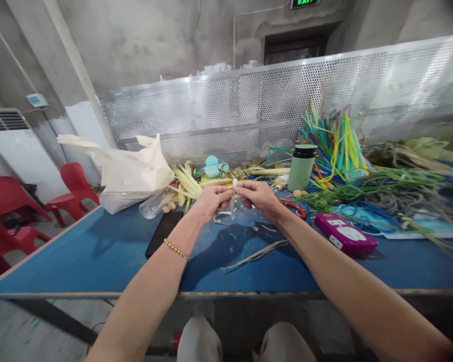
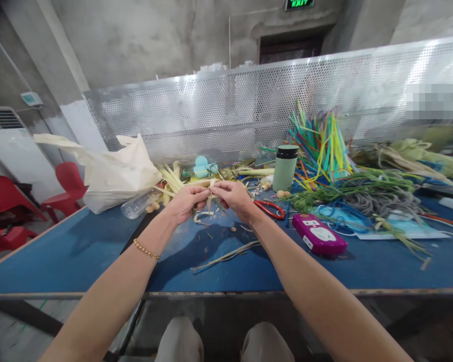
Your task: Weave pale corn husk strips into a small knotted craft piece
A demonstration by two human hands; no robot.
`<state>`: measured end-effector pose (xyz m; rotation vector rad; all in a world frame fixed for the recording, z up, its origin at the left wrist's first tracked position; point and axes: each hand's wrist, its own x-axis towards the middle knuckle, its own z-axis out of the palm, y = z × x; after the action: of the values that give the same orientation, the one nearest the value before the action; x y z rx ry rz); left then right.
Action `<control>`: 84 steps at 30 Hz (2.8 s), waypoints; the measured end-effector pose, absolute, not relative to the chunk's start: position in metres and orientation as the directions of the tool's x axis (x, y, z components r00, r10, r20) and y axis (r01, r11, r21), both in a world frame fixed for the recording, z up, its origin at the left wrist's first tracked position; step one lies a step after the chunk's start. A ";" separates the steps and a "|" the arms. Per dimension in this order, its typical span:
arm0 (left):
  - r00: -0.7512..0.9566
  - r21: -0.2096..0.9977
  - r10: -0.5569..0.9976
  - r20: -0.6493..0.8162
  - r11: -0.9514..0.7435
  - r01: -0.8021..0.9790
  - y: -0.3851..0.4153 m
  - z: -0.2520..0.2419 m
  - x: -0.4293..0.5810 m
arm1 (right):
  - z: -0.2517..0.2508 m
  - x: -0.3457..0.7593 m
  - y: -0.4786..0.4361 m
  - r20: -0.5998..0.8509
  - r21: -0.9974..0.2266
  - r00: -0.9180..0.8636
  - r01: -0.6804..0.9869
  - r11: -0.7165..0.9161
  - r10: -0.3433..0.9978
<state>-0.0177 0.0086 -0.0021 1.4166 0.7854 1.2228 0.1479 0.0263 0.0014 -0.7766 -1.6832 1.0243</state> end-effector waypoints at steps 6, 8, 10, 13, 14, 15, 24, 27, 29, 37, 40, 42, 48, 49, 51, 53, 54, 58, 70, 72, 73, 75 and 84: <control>0.238 0.966 0.944 0.228 -0.189 -0.177 0.007 -0.001 -0.015 | 0.005 0.146 0.021 0.432 -0.882 -0.250 0.083 0.463 0.867; 0.229 0.964 0.947 0.226 -0.183 -0.192 0.007 -0.001 -0.014 | 0.006 0.146 0.020 0.443 -0.872 -0.242 0.109 0.478 0.863; 0.223 0.964 0.949 0.224 -0.182 -0.192 0.007 -0.002 -0.014 | 0.005 0.146 0.021 0.459 -0.861 -0.232 0.120 0.494 0.857; 0.211 0.972 0.956 0.204 -0.172 -0.159 0.007 -0.003 -0.013 | 0.003 0.145 0.023 0.491 -0.846 -0.219 0.108 0.521 0.843; 0.207 0.974 0.958 0.196 -0.167 -0.150 0.007 -0.002 -0.013 | 0.002 0.145 0.024 0.499 -0.844 -0.211 0.100 0.527 0.840; 0.205 0.976 0.960 0.189 -0.161 -0.144 0.006 -0.002 -0.012 | 0.001 0.144 0.024 0.506 -0.843 -0.203 0.093 0.530 0.839; 0.193 0.985 0.967 0.164 -0.148 -0.094 0.005 -0.002 -0.010 | -0.004 0.144 0.029 0.502 -0.845 -0.206 0.091 0.527 0.840; 0.252 0.983 0.953 0.169 -0.143 -0.119 0.005 -0.002 -0.012 | -0.002 0.144 0.028 0.490 -0.850 -0.216 0.095 0.518 0.845; 0.305 0.985 0.939 0.159 -0.130 -0.113 0.005 -0.002 -0.013 | -0.002 0.145 0.029 0.498 -0.841 -0.222 0.112 0.529 0.838; 0.198 0.961 0.950 0.242 -0.207 -0.182 0.014 -0.004 -0.018 | 0.004 0.159 0.034 0.775 -0.524 -0.044 0.513 0.680 0.631; 0.132 0.948 0.949 0.287 -0.262 -0.182 0.015 -0.004 -0.019 | 0.005 0.157 0.028 0.712 -0.548 -0.120 0.521 0.655 0.692; 0.111 0.946 0.947 0.302 -0.283 -0.160 0.016 -0.004 -0.019 | 0.003 0.152 0.025 0.584 -0.636 -0.241 0.458 0.621 0.775; 0.197 0.952 0.941 0.275 -0.239 -0.189 0.014 -0.004 -0.017 | -0.003 0.142 0.022 0.420 -0.842 -0.276 0.236 0.484 0.865; 0.204 0.953 0.940 0.275 -0.238 -0.189 0.014 -0.004 -0.017 | -0.003 0.142 0.021 0.419 -0.845 -0.277 0.228 0.483 0.865; 0.181 0.952 0.941 0.285 -0.256 -0.171 0.012 -0.004 -0.016 | -0.002 0.144 0.021 0.413 -0.844 -0.295 0.232 0.483 0.862; 0.145 0.952 0.945 0.293 -0.273 -0.141 0.011 -0.004 -0.015 | -0.002 0.144 0.021 0.406 -0.841 -0.314 0.237 0.485 0.858; 0.135 0.952 0.946 0.296 -0.279 -0.127 0.011 -0.004 -0.015 | -0.003 0.143 0.021 0.408 -0.840 -0.319 0.236 0.489 0.855; 0.124 0.944 0.938 0.324 -0.313 -0.103 0.012 -0.006 -0.014 | -0.005 0.140 0.022 0.436 -0.829 -0.307 0.229 0.510 0.846; 0.120 0.939 0.937 0.327 -0.308 -0.151 0.016 -0.008 -0.013 | -0.006 0.139 0.025 0.447 -0.795 -0.304 0.296 0.530 0.841; 0.118 0.940 0.940 0.319 -0.299 -0.162 0.017 -0.008 -0.014 | -0.006 0.139 0.025 0.439 -0.793 -0.305 0.310 0.524 0.845; 0.117 0.941 0.941 0.316 -0.296 -0.166 0.017 -0.008 -0.014 | -0.006 0.139 0.024 0.437 -0.793 -0.303 0.315 0.522 0.847; 0.112 0.940 0.943 0.314 -0.293 -0.174 0.018 -0.009 -0.015 | -0.005 0.139 0.023 0.435 -0.791 -0.298 0.323 0.519 0.850; 0.076 0.932 0.935 0.345 -0.332 -0.146 0.019 -0.010 -0.017 | -0.009 0.138 0.025 0.426 -0.803 -0.293 0.312 0.507 0.856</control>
<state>-0.0168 0.0195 -0.0103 1.4003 0.8528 1.4378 0.1375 0.0249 -0.0094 -0.9711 -1.8433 0.7533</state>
